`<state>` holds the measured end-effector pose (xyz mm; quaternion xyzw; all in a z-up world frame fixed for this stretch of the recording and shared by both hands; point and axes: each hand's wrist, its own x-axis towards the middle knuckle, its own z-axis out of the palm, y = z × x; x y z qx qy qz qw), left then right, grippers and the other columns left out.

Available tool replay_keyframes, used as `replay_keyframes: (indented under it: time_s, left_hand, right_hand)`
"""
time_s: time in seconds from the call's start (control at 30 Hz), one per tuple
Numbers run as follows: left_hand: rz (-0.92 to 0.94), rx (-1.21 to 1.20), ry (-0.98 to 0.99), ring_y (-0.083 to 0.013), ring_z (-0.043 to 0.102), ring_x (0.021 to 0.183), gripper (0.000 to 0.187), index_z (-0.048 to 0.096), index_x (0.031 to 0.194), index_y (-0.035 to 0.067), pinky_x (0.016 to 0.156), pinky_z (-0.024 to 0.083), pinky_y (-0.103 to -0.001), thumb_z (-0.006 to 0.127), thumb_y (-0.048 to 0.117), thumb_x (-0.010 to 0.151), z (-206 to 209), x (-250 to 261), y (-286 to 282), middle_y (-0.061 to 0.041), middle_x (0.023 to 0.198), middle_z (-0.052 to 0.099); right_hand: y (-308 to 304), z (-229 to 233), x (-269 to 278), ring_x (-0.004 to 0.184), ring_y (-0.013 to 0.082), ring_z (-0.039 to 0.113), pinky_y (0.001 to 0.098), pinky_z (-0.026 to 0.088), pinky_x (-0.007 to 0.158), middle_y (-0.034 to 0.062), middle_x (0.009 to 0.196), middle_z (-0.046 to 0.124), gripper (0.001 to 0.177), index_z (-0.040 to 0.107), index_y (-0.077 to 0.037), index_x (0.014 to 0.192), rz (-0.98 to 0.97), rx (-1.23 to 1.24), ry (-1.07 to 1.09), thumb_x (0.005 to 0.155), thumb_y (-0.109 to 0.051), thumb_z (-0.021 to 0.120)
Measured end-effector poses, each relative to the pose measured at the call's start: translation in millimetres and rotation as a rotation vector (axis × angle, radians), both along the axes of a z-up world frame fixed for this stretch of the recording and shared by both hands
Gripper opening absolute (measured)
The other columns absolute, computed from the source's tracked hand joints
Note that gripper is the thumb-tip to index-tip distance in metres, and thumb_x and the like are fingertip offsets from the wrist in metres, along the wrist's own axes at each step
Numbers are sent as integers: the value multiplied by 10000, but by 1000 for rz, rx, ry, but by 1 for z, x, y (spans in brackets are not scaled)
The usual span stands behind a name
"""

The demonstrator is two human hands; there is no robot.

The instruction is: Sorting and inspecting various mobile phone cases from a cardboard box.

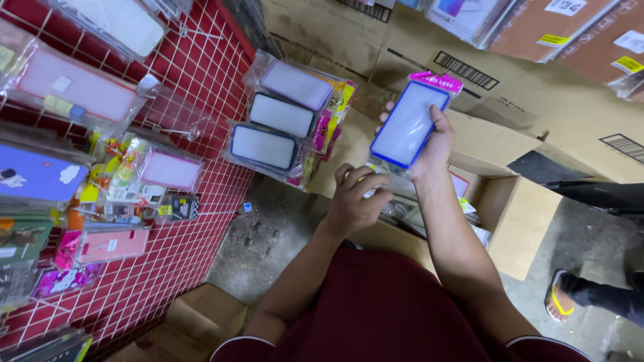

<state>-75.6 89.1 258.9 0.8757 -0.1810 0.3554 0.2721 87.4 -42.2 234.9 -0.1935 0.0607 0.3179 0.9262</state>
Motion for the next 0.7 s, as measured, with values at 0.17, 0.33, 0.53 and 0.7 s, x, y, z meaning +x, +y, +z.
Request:
replay_keyframes:
  time_s: [0.17,0.33,0.53,0.7]
  left_hand:
    - [25,-365,140,-271,636,1057,104,667,1052,80,962,464,-427,675,76,948,-2,-3,-13,-53,1107,678]
    - [206,-563,304,-246,663,884,121,720,1094,59,794,515,-342,687,139,1009,8,2,-25,-93,989,695]
    - [120,-1218,563,-73,559,682,219,714,1147,-3,620,458,-238,695,141,983,-37,13,-28,-18,794,667]
    - [-50,-1605,488,-47,530,674,185,692,1112,-44,583,378,-208,699,85,981,-52,16,-25,-15,815,656]
  right_hand:
    - [1,12,-13,1127,386,663,566,544,996,225,1327,648,686,504,21,1447,-32,43,-56,1032,-513,389]
    - [9,23,-29,1174,374,647,575,545,1028,211,1370,625,803,484,36,1464,-104,92,-174,1031,-636,408]
    - [11,34,-46,1224,367,625,585,534,1034,189,1404,594,902,427,-24,1523,-191,111,-384,973,-739,447]
    - [7,37,-48,1306,405,609,587,513,1087,206,1463,574,925,406,-19,1546,-194,-5,-502,959,-732,460]
